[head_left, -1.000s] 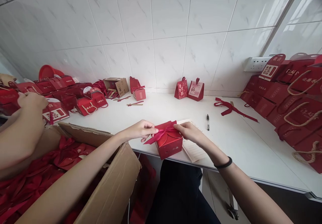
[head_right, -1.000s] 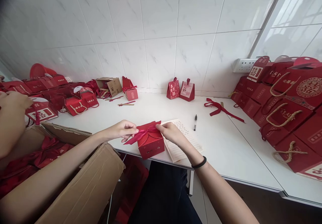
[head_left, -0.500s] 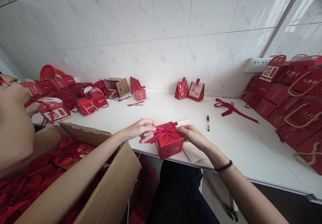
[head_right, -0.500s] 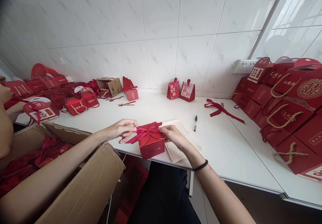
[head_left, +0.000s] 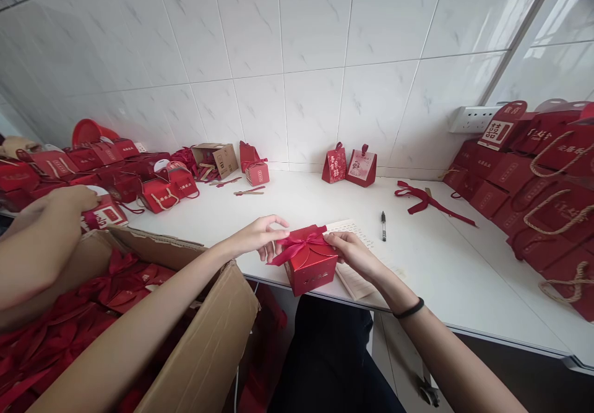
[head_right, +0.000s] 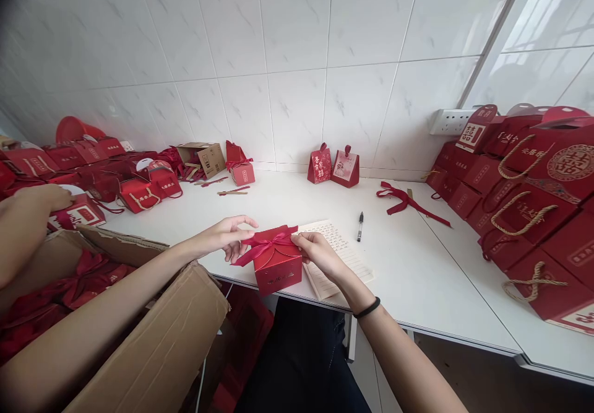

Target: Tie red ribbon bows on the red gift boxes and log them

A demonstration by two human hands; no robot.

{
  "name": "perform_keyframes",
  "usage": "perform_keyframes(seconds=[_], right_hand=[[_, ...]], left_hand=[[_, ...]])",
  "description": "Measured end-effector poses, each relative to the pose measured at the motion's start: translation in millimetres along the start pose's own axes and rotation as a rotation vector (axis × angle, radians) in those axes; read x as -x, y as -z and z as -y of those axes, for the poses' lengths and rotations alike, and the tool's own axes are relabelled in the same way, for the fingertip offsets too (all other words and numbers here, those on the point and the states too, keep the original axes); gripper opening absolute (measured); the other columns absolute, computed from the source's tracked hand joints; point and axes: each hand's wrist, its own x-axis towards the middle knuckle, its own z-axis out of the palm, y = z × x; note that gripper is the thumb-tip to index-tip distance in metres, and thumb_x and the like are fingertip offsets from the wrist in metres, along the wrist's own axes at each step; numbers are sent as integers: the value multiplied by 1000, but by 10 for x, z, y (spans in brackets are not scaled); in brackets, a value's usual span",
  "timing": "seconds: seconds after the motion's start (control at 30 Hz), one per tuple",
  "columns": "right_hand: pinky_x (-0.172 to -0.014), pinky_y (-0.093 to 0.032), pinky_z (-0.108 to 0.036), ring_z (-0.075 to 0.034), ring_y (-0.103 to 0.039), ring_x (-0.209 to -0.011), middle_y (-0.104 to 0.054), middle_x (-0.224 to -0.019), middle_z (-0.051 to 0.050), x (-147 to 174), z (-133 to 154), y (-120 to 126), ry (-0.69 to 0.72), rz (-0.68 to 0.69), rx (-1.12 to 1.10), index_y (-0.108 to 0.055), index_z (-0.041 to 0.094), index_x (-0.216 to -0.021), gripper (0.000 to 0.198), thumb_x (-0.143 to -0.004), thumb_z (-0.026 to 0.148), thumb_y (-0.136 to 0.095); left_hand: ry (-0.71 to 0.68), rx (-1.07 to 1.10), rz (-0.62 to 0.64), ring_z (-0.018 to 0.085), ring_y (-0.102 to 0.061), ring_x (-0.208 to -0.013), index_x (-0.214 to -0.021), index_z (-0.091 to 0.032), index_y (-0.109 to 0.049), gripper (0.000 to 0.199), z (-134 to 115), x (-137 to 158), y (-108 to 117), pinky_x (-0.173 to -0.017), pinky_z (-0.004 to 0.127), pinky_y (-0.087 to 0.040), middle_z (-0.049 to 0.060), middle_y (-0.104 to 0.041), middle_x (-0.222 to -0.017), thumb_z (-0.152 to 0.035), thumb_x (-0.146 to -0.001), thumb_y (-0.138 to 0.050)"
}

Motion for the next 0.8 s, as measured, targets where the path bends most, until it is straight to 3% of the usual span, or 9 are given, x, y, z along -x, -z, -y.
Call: perform_keyframes(seconds=[0.1, 0.2, 0.3, 0.37, 0.5, 0.8], right_hand=[[-47, -17, -24, -8, -23, -48, -31, -52, 6, 13, 9, -10, 1, -7, 13, -33, 18, -55, 44, -77, 49, -57], [-48, -17, -24, -8, -23, -48, -31, -53, 6, 32, 13, -21, 9, -22, 2, -33, 18, -56, 45, -77, 50, -57], [-48, -19, -24, -8, -23, -49, -29, -55, 6, 49, 3, -28, 30, -54, -52, -34, 18, -58, 44, -77, 50, -57], [-48, -19, -24, -8, -22, -49, -27, -54, 6, 60, -20, -30, 42, -74, -62, -36, 18, -58, 44, -77, 51, -58], [-48, -21, -24, -9, -25, -49, -32, -54, 4, 86, -99, -37, 71, -120, -32, -39, 18, -58, 46, -77, 55, -57], [-47, -21, -24, -9, -24, -48, -29, -52, 5, 142, -184, -92, 135, -161, -111, -33, 19, -54, 50, -76, 54, -61]], left_hand=[[64, -52, 13, 11, -54, -44, -80, -15, -49, 44, -21, 18, 7, -37, 18, -36, 0, -57, -62, -58, -75, -50], [14, -82, 80, 10, -53, -52, -71, -13, -50, 45, -33, 38, 3, -41, 17, -39, 1, -53, -64, -58, -74, -53], [-70, -46, 126, 8, -44, -59, -71, -13, -52, 43, -22, 34, -7, -46, 18, -45, -2, -42, -65, -56, -74, -55], [-98, -48, 84, 7, -39, -59, -73, -14, -52, 41, -8, 17, -15, -47, 18, -46, -3, -38, -67, -55, -73, -55], [-87, -71, 23, 7, -38, -60, -71, -14, -50, 39, 16, -15, -29, -47, 19, -47, -3, -39, -69, -54, -74, -55], [-44, -132, 66, 7, -38, -58, -68, -15, -48, 38, 30, -20, -35, -46, 18, -45, -4, -35, -62, -52, -75, -52]])
